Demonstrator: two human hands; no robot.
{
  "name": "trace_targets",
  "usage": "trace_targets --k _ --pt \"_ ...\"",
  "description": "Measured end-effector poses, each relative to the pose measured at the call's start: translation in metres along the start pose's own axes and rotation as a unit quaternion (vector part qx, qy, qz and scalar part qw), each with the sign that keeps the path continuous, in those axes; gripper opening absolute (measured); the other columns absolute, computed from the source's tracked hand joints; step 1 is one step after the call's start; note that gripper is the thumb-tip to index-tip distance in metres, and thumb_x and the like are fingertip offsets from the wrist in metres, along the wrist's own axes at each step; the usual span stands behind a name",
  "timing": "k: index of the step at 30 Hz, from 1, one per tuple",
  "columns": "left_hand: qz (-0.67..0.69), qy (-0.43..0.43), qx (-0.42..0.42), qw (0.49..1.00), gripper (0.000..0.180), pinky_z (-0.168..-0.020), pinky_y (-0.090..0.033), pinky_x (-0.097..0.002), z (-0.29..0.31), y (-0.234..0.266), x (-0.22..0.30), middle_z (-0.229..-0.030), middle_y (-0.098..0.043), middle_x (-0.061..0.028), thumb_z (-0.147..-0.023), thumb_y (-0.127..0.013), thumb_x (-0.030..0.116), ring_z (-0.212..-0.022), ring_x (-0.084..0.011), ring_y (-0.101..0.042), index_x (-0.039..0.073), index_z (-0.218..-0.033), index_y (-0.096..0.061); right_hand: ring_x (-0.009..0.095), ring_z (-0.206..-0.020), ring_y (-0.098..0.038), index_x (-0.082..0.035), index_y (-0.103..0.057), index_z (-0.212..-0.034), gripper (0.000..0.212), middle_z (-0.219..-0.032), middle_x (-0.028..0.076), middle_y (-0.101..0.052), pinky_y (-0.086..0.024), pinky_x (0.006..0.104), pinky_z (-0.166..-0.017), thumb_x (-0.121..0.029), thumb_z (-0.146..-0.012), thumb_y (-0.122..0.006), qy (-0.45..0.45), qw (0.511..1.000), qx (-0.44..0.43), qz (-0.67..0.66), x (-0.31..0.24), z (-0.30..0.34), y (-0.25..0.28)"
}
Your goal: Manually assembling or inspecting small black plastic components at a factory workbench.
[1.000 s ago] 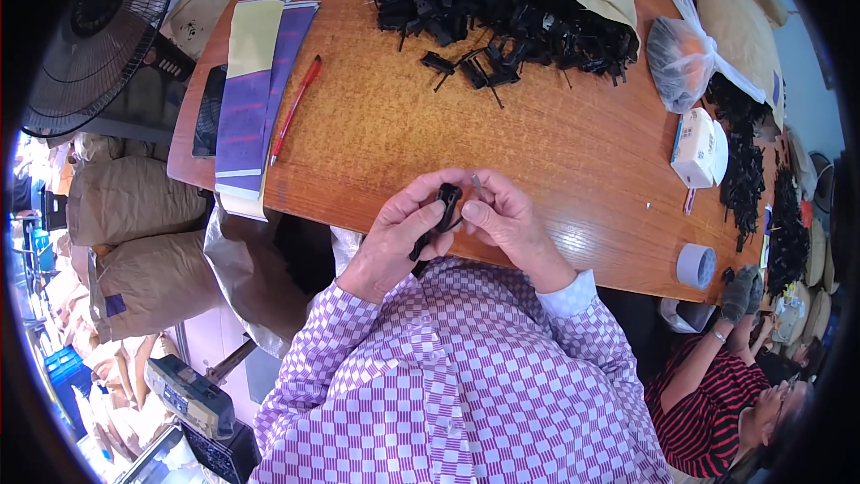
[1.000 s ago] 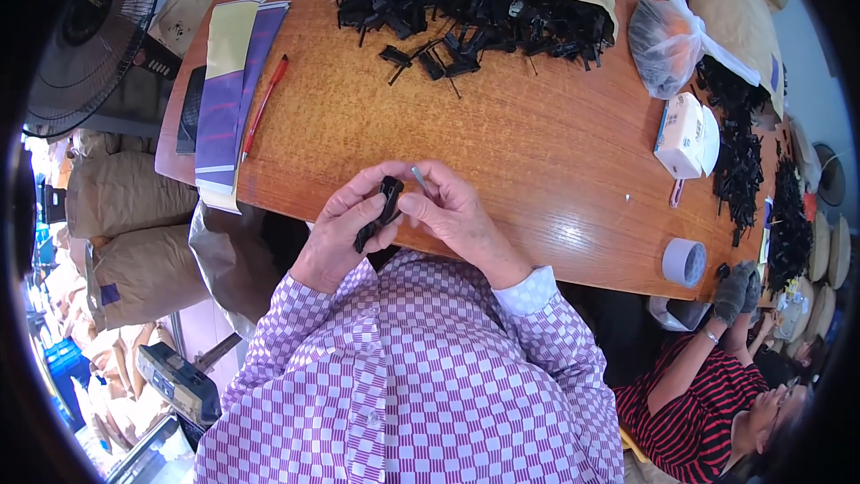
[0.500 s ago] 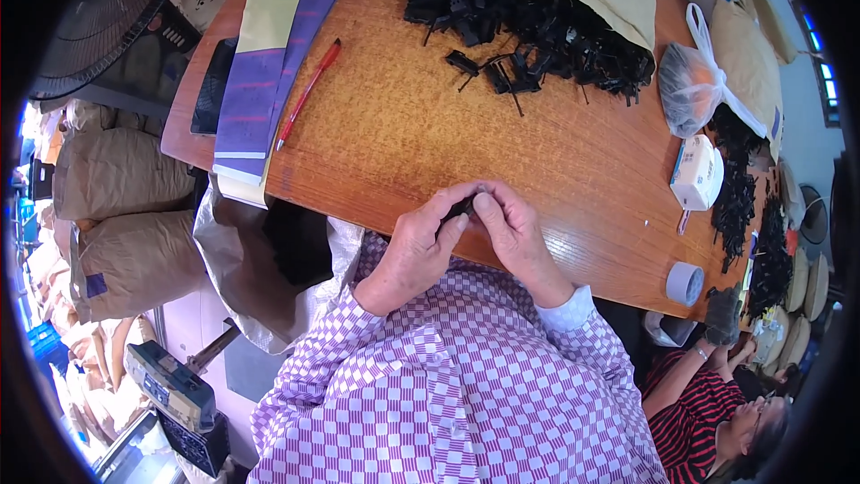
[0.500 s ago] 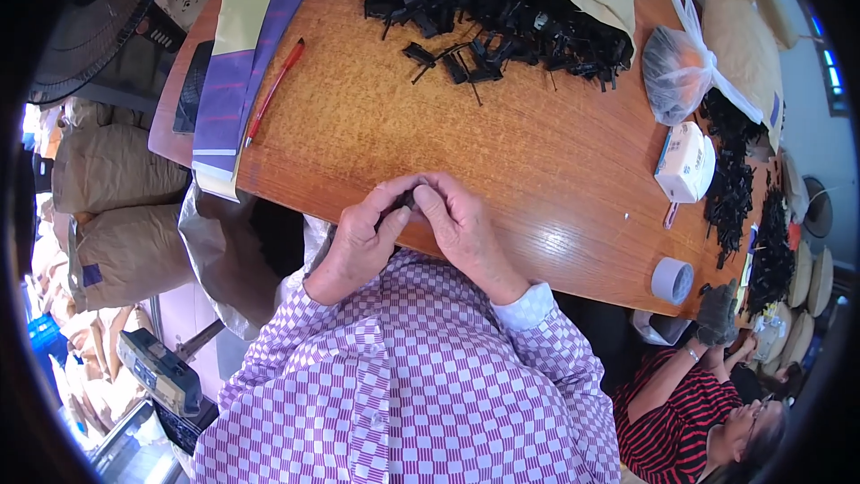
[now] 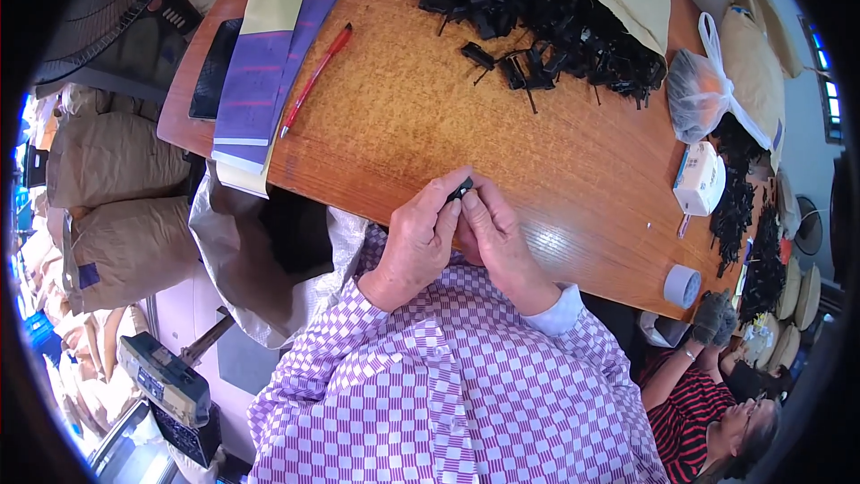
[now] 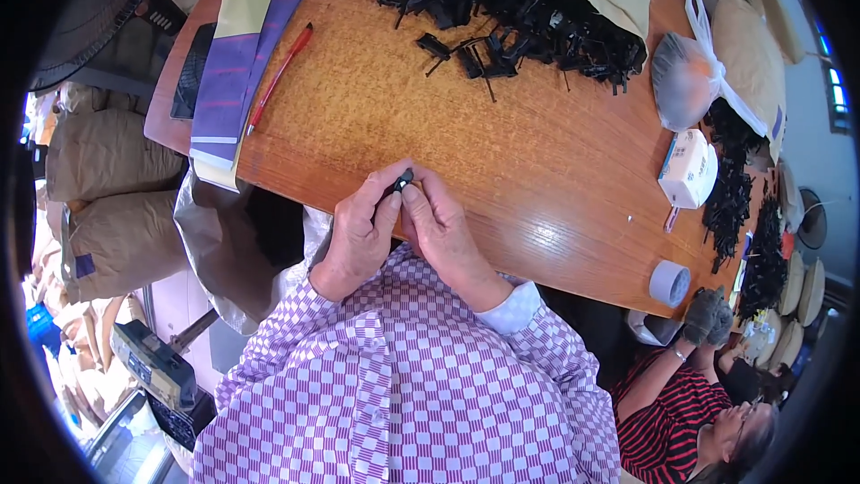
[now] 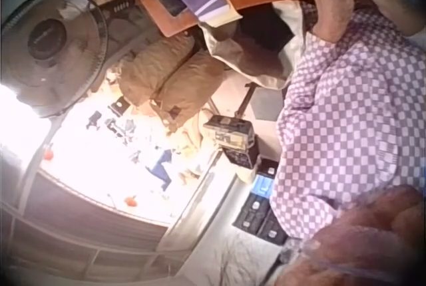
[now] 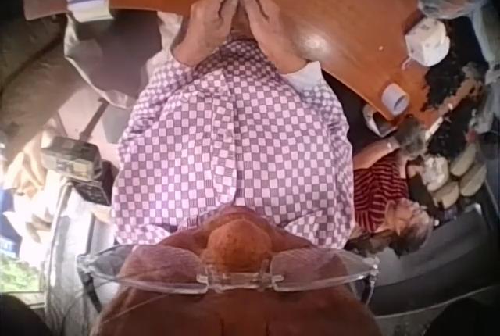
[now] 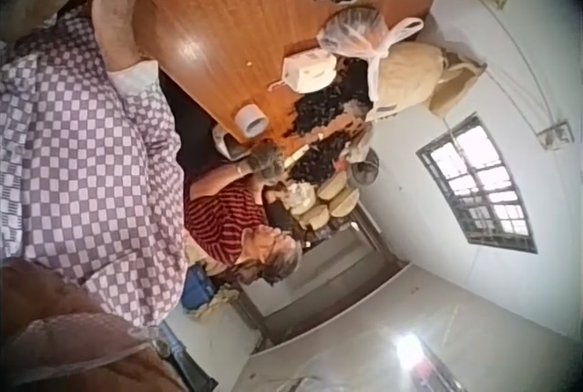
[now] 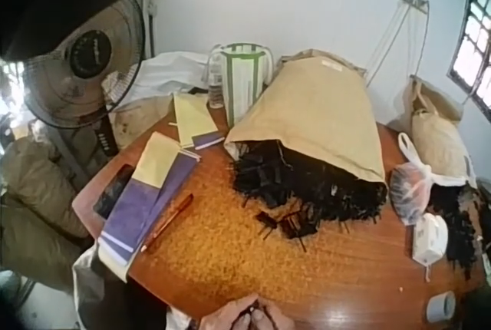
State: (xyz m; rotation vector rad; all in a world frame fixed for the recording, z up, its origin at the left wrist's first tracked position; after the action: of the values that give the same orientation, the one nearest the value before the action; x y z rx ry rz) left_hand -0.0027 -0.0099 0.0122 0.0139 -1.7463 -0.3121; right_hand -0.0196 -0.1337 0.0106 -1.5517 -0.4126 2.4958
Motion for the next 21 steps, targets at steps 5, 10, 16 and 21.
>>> trace_targets --k 5,10,16,21 --pt "-0.103 -0.015 0.022 0.994 0.031 -0.077 -0.053 -0.0362 0.000 0.007 -0.008 -0.104 -0.063 -0.0209 -0.088 -0.053 -0.002 -0.095 -0.0358 -0.064 0.002 -0.118 -0.056 0.001 -0.059 -0.040 -0.006 -0.053 -0.121 0.026 -0.071 -0.006 -0.047 -0.031 0.0162 -0.050 -0.021 -0.100 -0.047 0.061 0.992 -0.018 0.111 0.008 -0.021 0.003" --pt "-0.097 0.037 0.048 0.993 0.026 -0.071 -0.051 -0.0297 0.001 0.023 0.000 -0.092 -0.065 -0.0187 -0.089 -0.052 -0.003 -0.085 -0.0245 -0.067 -0.001 -0.114 -0.057 0.013 -0.075 -0.059 -0.001 -0.053 -0.119 0.030 -0.092 0.008 -0.063 -0.048 0.0261 -0.067 -0.022 -0.097 -0.052 0.210 0.924 -0.143 0.286 -0.008 -0.048 0.005" --pt "-0.245 0.198 0.112 0.942 0.027 -0.070 -0.050 -0.0294 0.060 0.112 -0.003 -0.094 -0.064 -0.0138 -0.091 -0.050 0.001 -0.084 -0.0193 -0.066 0.000 -0.119 -0.053 0.027 -0.077 -0.064 -0.006 -0.053 -0.121 0.033 -0.097 0.011 -0.065 -0.051 0.0373 -0.068 -0.024 -0.094 -0.055 0.088 0.810 -0.050 0.578 -0.083 -0.080 0.017" --pt "-0.513 0.089 0.071 0.851 0.029 -0.074 -0.050 -0.0315 0.086 0.141 -0.025 -0.104 -0.061 -0.0176 -0.088 -0.055 0.004 -0.084 -0.0256 -0.065 0.003 -0.117 -0.055 0.036 -0.077 -0.062 -0.007 -0.058 -0.109 0.024 -0.090 0.015 -0.065 -0.050 0.0393 -0.065 -0.020 -0.089 -0.059 0.333 0.709 0.040 0.620 -0.071 -0.127 0.054"
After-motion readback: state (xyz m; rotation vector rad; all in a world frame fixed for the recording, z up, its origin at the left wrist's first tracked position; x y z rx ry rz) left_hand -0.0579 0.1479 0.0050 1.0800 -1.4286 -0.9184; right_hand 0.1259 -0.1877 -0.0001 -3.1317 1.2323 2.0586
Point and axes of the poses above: each hand's wrist, its own z-axis away from the middle knuckle, its own y-axis out of the back of the hand, x = y × z, the point moved 2 cm from there along -z, towards the middle knuckle
